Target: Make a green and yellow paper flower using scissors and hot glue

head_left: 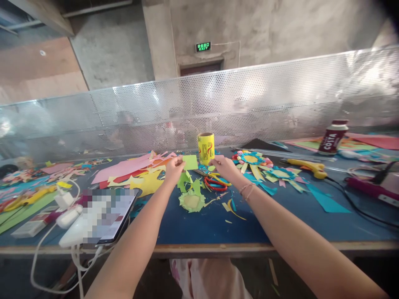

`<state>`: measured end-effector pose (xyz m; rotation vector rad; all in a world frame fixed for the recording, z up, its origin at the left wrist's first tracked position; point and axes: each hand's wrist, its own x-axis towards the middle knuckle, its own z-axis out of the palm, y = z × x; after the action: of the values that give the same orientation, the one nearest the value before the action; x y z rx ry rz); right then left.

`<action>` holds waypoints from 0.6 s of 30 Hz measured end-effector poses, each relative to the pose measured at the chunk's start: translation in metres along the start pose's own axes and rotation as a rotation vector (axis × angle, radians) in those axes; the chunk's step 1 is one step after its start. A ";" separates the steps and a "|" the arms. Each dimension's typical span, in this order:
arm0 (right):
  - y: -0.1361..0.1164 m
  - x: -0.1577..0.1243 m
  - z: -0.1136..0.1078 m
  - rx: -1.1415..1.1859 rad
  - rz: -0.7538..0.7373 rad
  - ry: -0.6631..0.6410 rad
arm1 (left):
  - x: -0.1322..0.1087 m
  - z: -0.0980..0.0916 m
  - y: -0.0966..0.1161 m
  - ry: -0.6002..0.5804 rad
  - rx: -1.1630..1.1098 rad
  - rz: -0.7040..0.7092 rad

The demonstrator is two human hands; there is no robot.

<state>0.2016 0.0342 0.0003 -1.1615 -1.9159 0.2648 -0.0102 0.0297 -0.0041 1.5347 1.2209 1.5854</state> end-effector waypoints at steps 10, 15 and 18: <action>-0.011 -0.002 0.014 0.343 -0.040 -0.011 | -0.005 0.007 0.001 -0.062 -0.119 -0.075; -0.015 -0.003 0.021 0.635 0.133 -0.082 | -0.008 0.010 0.002 -0.119 -0.133 -0.087; -0.016 -0.002 0.022 0.697 0.181 -0.053 | -0.010 0.011 0.004 -0.154 -0.164 -0.092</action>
<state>0.1759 0.0287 -0.0054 -0.8456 -1.5557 0.9811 0.0030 0.0218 -0.0058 1.4464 1.0360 1.4427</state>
